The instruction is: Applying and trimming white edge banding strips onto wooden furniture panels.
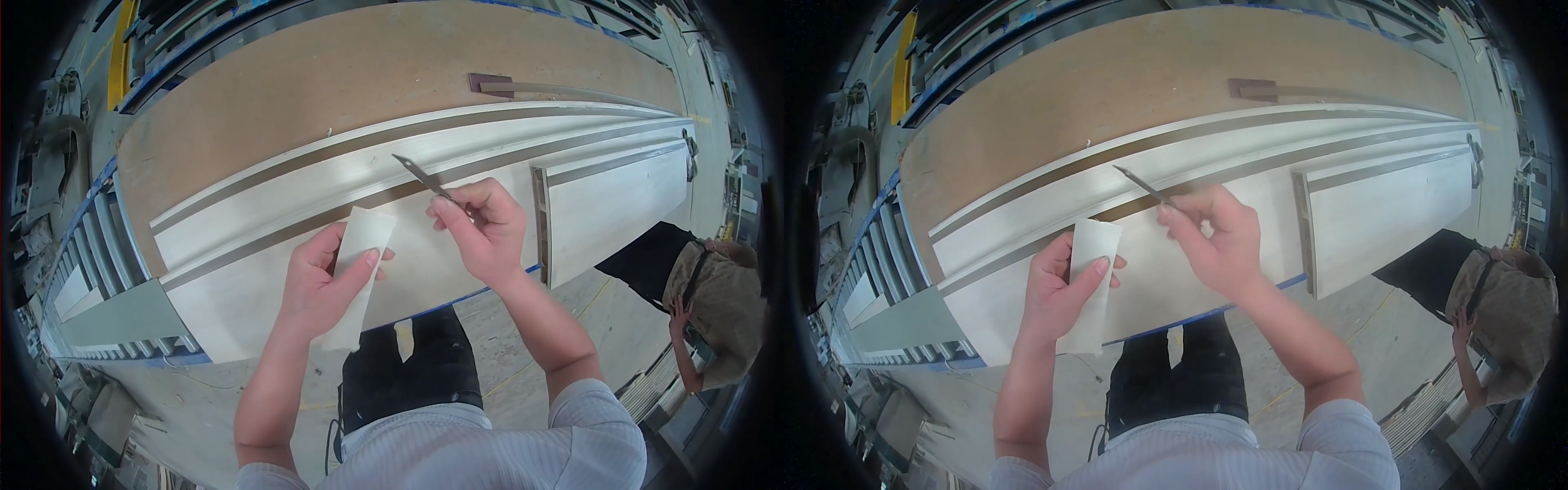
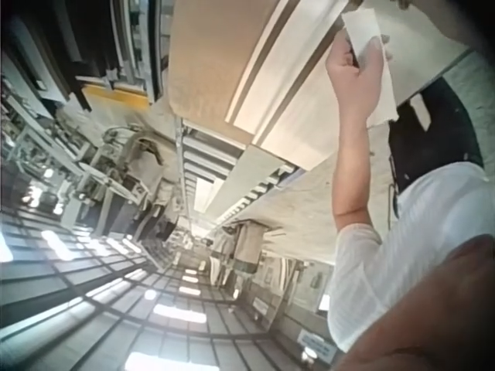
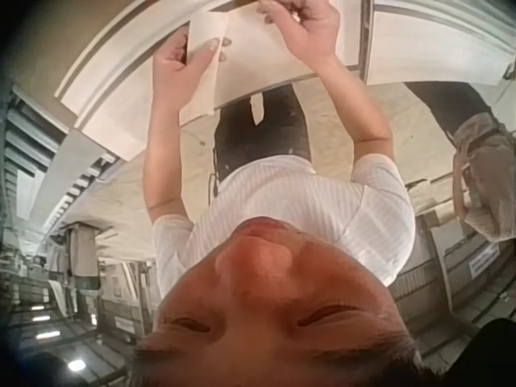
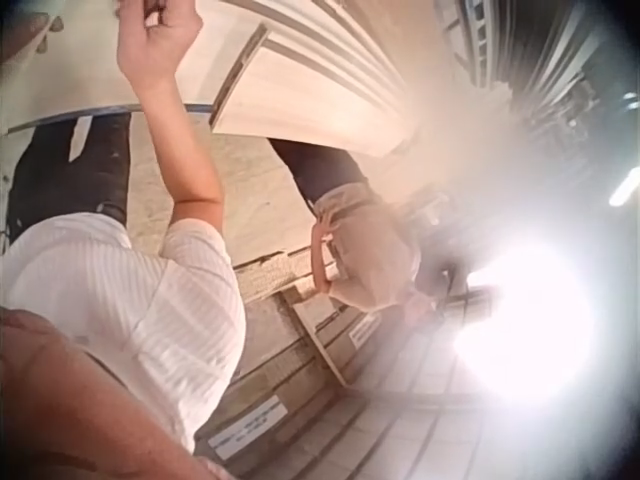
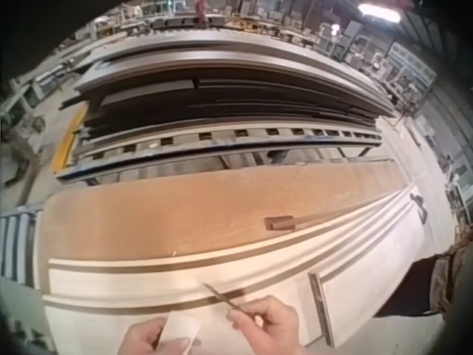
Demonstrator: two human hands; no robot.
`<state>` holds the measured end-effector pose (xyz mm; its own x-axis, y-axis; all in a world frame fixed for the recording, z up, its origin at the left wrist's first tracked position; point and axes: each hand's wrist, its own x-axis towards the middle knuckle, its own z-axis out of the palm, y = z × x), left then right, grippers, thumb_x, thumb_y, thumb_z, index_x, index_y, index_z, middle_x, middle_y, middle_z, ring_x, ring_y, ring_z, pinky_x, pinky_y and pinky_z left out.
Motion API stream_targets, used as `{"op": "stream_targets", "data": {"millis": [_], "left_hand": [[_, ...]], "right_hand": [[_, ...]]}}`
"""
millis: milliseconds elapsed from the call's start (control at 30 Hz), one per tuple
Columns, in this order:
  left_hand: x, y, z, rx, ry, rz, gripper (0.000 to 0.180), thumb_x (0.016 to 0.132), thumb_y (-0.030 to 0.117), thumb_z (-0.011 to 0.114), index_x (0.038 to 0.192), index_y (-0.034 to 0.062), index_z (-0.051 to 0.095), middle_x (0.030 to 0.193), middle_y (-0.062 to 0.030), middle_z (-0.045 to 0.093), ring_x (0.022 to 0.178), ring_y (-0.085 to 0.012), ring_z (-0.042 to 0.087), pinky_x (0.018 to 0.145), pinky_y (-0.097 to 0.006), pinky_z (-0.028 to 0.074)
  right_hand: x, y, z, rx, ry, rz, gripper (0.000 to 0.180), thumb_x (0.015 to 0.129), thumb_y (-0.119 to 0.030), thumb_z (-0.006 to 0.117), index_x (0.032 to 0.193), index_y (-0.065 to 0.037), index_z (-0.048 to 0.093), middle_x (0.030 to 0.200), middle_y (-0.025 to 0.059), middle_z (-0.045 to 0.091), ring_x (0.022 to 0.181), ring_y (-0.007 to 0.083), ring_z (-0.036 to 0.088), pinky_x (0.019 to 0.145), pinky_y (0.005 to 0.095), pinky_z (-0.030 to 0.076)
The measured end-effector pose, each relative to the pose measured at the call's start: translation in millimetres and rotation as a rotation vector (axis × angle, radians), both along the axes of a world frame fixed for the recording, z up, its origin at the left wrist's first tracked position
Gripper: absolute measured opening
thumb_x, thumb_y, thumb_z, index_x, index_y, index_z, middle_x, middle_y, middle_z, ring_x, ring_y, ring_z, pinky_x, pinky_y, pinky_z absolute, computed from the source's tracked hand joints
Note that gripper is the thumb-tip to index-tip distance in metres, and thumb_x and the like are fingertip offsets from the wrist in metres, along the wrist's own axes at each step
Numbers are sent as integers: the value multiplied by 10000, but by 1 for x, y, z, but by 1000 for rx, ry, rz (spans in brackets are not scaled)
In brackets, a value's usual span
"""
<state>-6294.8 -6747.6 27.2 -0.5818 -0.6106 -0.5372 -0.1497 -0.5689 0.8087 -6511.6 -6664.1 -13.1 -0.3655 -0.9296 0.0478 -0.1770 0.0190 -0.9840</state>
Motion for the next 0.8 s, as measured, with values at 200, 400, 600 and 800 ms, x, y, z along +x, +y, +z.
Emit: {"op": "stream_targets", "data": {"millis": [200,400,600,800], "left_hand": [[1,-7,-7,-994,-137,-131,319,827,-107,611,1105,23,699,994,-108,699,903,-254,675,752,-337,540],[-4,-4,-9,-1165,-176,-83,478,710,-160,578,1128,31,713,1036,-120,668,914,-298,631,749,-365,535],[-11,9,-10,-1168,-189,-10,546,688,-194,545,1168,10,708,1025,-142,627,903,-299,596,727,-359,529],[-10,17,-22,-1216,-216,54,571,694,-227,540,1184,11,710,1034,-145,613,910,-284,592,735,-353,547]], "right_hand": [[17,-5,38,368,-749,-33,169,1056,-189,543,994,-33,544,738,119,691,578,115,632,537,226,496],[37,-1,50,270,-669,-32,146,1054,-161,538,1002,-26,523,758,124,698,592,121,640,547,236,507],[58,9,44,-21,-417,-75,63,991,14,575,1032,0,529,866,144,714,711,143,684,610,251,533],[55,16,34,-231,74,92,230,904,138,608,1107,44,554,866,170,700,737,205,704,652,300,567]]}}
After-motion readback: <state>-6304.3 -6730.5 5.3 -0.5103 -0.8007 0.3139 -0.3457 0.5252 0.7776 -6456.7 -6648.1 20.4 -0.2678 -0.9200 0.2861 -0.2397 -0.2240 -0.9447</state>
